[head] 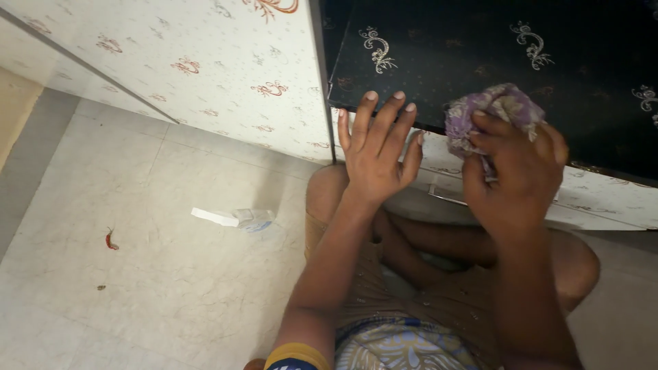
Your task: The person sits on the floor and wipes the exterior surfaces of a white and black cabinet using a purple cloth. They clean the top, sides, and front panels, including the drawer handles.
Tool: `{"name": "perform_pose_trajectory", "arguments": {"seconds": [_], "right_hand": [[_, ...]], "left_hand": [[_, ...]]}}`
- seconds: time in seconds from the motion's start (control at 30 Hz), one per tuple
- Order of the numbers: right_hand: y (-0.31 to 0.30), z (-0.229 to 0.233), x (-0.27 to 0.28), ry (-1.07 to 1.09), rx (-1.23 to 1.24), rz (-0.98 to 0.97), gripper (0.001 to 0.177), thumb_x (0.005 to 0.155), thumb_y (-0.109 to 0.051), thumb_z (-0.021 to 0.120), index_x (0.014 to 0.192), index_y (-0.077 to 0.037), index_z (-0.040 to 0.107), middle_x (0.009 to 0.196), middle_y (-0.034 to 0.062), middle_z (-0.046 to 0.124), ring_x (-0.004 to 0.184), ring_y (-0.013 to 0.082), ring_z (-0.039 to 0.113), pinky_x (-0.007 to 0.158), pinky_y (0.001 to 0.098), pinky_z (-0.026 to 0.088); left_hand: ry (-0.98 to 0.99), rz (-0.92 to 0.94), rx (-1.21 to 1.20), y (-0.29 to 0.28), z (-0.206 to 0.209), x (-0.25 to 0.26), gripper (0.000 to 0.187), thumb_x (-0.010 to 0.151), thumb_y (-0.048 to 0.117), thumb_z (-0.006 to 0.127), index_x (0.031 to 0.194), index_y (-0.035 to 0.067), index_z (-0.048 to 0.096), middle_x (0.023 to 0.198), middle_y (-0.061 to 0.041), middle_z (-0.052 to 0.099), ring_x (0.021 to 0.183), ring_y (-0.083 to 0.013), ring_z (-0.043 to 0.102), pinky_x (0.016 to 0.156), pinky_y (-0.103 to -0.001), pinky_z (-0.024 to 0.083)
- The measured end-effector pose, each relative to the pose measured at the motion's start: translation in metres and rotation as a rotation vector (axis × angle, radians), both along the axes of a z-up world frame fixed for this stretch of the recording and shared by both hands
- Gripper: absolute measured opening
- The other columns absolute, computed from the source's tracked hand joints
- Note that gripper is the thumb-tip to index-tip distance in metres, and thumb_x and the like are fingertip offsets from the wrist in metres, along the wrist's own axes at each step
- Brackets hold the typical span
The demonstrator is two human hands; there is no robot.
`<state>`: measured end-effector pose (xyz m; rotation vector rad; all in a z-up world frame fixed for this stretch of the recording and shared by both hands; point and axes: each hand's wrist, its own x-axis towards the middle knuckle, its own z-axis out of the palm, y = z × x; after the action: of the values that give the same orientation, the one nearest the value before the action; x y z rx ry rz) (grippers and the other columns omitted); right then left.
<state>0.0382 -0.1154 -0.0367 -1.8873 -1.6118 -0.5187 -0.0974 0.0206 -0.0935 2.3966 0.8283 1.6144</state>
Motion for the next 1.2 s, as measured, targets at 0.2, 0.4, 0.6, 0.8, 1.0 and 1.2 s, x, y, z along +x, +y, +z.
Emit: {"name": "perform_pose_trajectory", "arguments": {"seconds": [0.2,0.4,0.6,0.8,1.0,1.2], "right_hand": [[0.006,0.012,-0.011,-0.032,-0.042,-0.027,0.019,0.097,-0.008,0.072,0.116,-0.007,0.071,0.130,0.0063,0.073,0.119,0.0249,0.066,0.117,0.0427,0.039],[0.034,0.020,-0.023,-0.123,-0.074,0.061,0.025,0.106,-0.017,0.067,0.129,-0.009,0.071,0.141,0.0068,0.067,0.126,0.0318,0.059,0.118,0.0495,0.037],[0.037,0.015,-0.022,-0.115,-0.034,0.047,0.034,0.097,-0.015,0.067,0.130,-0.011,0.072,0.141,0.0041,0.067,0.125,0.0316,0.056,0.116,0.0506,0.037],[0.009,0.007,0.002,-0.113,0.009,-0.030,0.029,0.100,-0.013,0.071,0.128,-0.012,0.075,0.138,0.0013,0.068,0.127,0.0279,0.057,0.117,0.0481,0.034],[-0.021,-0.001,0.021,-0.041,0.044,-0.115,0.017,0.108,-0.014,0.072,0.124,-0.011,0.077,0.136,0.0004,0.070,0.127,0.0246,0.058,0.120,0.0444,0.033],[-0.012,-0.001,0.014,-0.042,0.062,-0.154,0.021,0.106,-0.017,0.070,0.125,-0.010,0.076,0.138,0.0029,0.070,0.128,0.0271,0.057,0.122,0.0480,0.030]], "left_hand": [[-0.034,-0.006,-0.032,-0.002,-0.001,0.002,0.034,0.099,0.023,0.070,0.131,0.011,0.068,0.144,-0.005,0.060,0.149,-0.0303,0.041,0.132,-0.052,0.009],[-0.017,-0.009,-0.053,-0.005,-0.003,0.004,0.036,0.098,0.023,0.068,0.132,0.011,0.067,0.145,-0.005,0.060,0.150,-0.0315,0.041,0.132,-0.053,0.008],[0.061,0.017,-0.028,-0.003,-0.006,0.003,0.036,0.098,0.025,0.069,0.132,0.012,0.068,0.148,-0.004,0.058,0.151,-0.0314,0.039,0.128,-0.060,-0.002],[0.098,0.029,-0.043,-0.004,-0.009,0.003,0.036,0.099,0.027,0.070,0.132,0.012,0.068,0.149,-0.003,0.058,0.153,-0.0290,0.035,0.127,-0.059,-0.008],[0.054,0.037,-0.039,-0.005,-0.015,0.011,0.037,0.100,0.028,0.069,0.131,0.009,0.069,0.148,-0.004,0.058,0.154,-0.0293,0.031,0.127,-0.058,-0.009],[0.019,0.048,-0.031,-0.006,-0.012,0.016,0.036,0.099,0.028,0.067,0.128,0.007,0.069,0.145,-0.007,0.059,0.154,-0.0323,0.031,0.128,-0.059,-0.007]]}}
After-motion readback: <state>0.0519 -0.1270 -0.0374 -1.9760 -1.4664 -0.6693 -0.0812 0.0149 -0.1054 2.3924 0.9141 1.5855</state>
